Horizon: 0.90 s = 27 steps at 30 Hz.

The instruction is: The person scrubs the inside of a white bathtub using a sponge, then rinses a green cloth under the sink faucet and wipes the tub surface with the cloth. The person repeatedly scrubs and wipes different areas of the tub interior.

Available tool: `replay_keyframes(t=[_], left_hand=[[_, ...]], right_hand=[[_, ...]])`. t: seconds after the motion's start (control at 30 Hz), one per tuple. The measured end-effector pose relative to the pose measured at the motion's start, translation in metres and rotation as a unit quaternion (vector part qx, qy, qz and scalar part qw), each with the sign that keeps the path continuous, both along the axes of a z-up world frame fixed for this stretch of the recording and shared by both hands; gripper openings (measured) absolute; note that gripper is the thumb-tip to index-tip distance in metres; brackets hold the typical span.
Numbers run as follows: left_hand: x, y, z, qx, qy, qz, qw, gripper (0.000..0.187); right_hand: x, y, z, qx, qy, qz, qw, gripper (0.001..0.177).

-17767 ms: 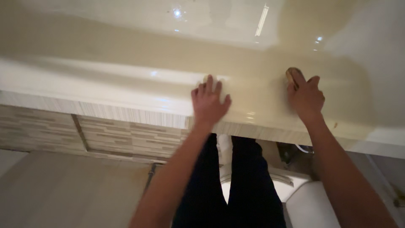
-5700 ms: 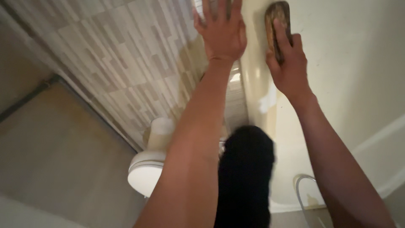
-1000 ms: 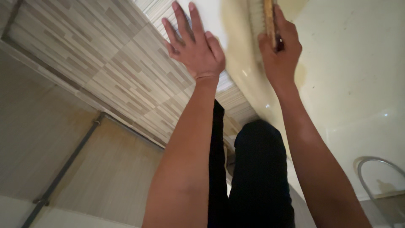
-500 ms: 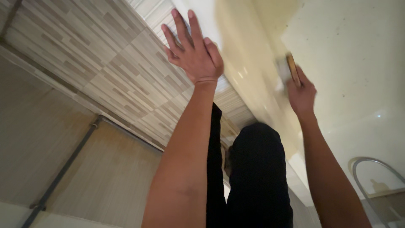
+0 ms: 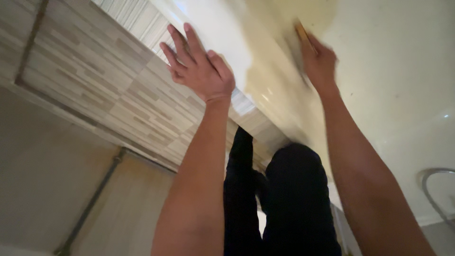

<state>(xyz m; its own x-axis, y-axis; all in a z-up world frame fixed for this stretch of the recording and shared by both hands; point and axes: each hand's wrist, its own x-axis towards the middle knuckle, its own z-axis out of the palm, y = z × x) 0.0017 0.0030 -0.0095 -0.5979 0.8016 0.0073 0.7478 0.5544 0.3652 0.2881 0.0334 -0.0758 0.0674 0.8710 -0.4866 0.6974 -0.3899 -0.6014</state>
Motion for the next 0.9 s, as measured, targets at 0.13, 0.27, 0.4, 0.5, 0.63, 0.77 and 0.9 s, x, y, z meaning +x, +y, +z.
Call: replay_keyframes(t=[0.13,0.27,0.4,0.5,0.63,0.77,0.9], left_hand=[[0.001,-0.007,0.005,-0.023,0.015,-0.003,1.0,0.067],[0.002,-0.003,0.015,-0.01,-0.003,-0.014,1.0,0.072],[0.001,-0.003,0.015,-0.011,0.003,-0.009,1.0,0.072],[0.003,-0.002,0.009,-0.003,0.022,-0.009,1.0,0.069],[0.002,-0.003,-0.002,0.003,0.053,-0.006,0.999,0.067],[0.002,-0.007,-0.005,-0.002,0.064,-0.018,0.998,0.069],[0.001,-0.006,-0.006,0.007,0.063,-0.014,0.998,0.071]], right_hand=[[-0.098,0.061,0.029,0.012,0.112,-0.037,0.993,0.031],[-0.129,0.067,0.071,0.049,0.183,0.034,0.981,0.025],[-0.097,0.017,0.09,0.141,0.141,0.125,0.972,0.051],[-0.04,-0.03,0.098,0.12,0.094,0.121,0.981,0.054],[0.035,-0.097,0.114,0.092,0.027,0.101,0.99,0.052],[0.09,-0.149,0.141,0.014,-0.101,0.047,0.994,0.055],[0.135,-0.165,0.147,-0.16,-0.167,-0.038,0.972,0.054]])
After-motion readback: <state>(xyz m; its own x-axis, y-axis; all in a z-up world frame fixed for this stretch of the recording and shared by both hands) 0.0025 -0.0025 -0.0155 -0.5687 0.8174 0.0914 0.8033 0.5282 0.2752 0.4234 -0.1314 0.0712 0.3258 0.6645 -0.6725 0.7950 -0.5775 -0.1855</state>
